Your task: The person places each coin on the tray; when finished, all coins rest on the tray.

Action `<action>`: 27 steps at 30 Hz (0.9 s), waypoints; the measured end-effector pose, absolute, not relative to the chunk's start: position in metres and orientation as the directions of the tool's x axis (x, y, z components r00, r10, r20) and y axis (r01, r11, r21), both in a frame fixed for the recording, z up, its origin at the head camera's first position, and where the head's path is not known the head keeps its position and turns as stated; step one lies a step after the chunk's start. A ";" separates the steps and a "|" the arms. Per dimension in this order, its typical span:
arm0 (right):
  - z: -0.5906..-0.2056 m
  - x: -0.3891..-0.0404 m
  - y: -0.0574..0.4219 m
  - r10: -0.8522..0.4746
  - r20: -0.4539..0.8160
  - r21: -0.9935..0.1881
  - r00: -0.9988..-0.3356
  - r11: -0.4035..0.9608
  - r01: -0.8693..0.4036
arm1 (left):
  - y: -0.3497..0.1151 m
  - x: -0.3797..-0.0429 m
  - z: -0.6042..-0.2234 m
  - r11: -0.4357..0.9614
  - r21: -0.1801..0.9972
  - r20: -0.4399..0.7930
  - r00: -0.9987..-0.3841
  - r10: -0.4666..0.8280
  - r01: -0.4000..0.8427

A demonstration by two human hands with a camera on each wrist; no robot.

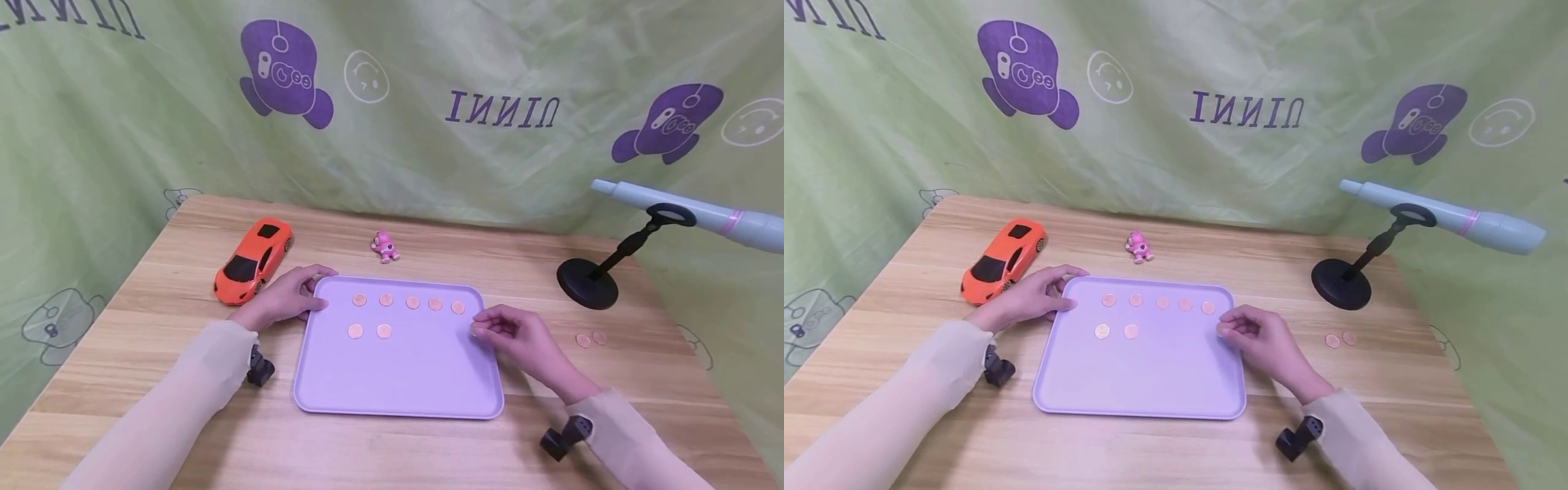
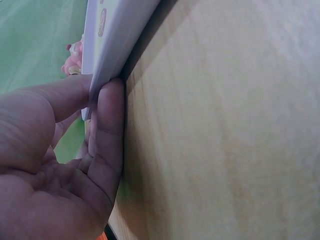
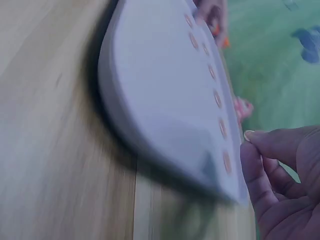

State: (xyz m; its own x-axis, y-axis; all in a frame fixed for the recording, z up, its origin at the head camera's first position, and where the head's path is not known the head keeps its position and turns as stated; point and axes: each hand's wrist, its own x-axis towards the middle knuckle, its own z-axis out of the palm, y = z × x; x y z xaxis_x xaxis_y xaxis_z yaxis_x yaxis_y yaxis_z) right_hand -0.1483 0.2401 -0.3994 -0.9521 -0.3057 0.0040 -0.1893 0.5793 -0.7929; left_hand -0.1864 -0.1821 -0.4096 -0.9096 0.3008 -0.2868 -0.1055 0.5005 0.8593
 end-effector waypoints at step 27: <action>-0.413 -0.166 0.153 -0.545 0.017 -0.725 -0.838 0.571 -0.386 | -0.180 -0.186 -0.407 0.516 0.849 -0.304 -0.905 0.297 -0.116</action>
State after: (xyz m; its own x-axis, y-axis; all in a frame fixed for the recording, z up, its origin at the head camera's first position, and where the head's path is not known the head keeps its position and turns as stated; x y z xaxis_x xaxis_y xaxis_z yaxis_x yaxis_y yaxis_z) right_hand -0.1656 0.1532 -0.4134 -0.8384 -0.5448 0.0171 -0.3857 0.5708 -0.7248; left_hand -0.1862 -0.1802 -0.4069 -0.9050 0.2975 -0.3042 -0.1156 0.5163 0.8486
